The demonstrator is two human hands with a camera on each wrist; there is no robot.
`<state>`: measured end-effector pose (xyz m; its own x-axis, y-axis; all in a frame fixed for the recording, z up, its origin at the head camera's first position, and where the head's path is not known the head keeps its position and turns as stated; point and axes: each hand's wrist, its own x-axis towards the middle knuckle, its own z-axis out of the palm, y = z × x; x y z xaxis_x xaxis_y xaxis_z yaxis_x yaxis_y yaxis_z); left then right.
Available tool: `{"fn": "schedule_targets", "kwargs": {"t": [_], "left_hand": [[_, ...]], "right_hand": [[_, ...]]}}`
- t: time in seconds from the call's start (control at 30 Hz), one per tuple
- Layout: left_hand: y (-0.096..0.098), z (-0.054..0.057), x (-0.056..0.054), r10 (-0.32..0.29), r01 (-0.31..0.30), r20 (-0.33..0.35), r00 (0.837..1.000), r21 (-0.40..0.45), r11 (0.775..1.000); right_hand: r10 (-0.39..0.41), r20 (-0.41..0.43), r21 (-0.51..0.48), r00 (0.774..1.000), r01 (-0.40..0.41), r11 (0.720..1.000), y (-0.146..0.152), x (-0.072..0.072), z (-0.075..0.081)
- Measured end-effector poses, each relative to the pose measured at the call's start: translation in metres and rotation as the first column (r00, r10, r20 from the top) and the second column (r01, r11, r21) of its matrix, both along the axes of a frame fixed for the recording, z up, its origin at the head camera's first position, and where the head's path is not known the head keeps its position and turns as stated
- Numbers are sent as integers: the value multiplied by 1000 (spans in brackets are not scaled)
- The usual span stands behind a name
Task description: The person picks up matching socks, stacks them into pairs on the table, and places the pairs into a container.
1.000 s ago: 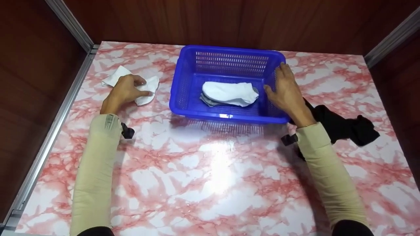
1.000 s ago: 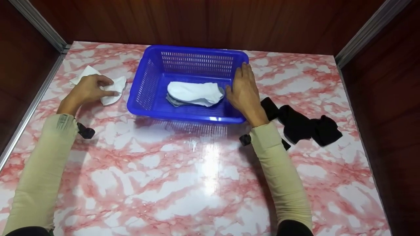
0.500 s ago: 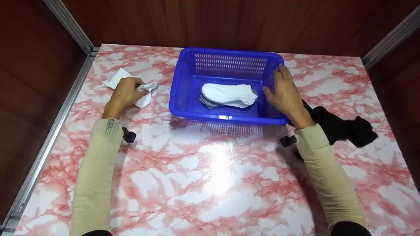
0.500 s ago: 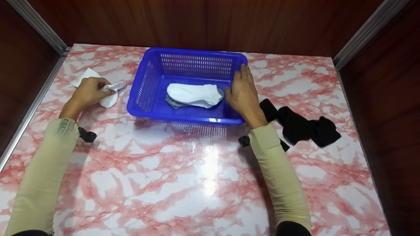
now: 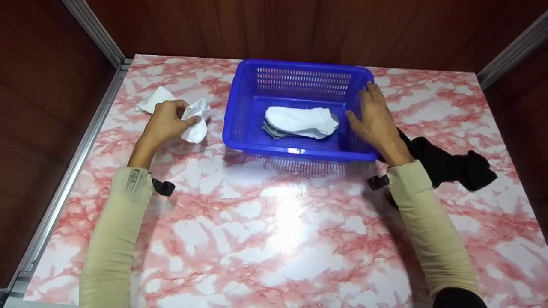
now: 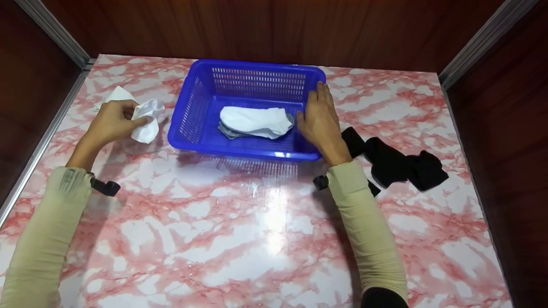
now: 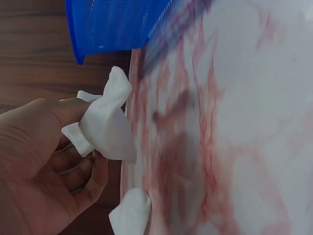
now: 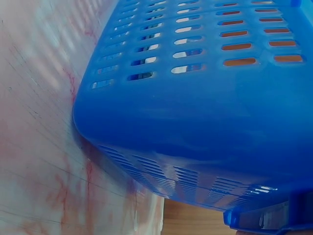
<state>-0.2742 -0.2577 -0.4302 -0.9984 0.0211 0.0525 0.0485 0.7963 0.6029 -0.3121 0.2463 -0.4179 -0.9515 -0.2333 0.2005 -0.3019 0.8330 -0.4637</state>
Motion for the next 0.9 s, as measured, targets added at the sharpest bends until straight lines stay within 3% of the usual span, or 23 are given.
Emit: {"fn": "schedule_targets", "kwargs": {"t": [0.27,0.5,0.67,0.8,0.9], "left_hand": [[24,17,24,-37,40,-41,998,75,996],[49,34,50,-102,113,-82,991,134,985],[67,41,69,-168,184,-98,981,178,967],[82,45,84,-214,226,-80,974,222,948],[95,46,94,-244,247,-44,969,260,934]], "right_hand": [[-3,-14,-18,1000,3,1000,0,-1,-1],[-13,-3,-33,1000,13,999,2,-1,0],[-25,-52,-140,998,18,990,3,-1,3],[-45,-106,-238,993,19,971,0,11,15],[-28,-148,-267,989,-13,963,-6,28,27]]}}
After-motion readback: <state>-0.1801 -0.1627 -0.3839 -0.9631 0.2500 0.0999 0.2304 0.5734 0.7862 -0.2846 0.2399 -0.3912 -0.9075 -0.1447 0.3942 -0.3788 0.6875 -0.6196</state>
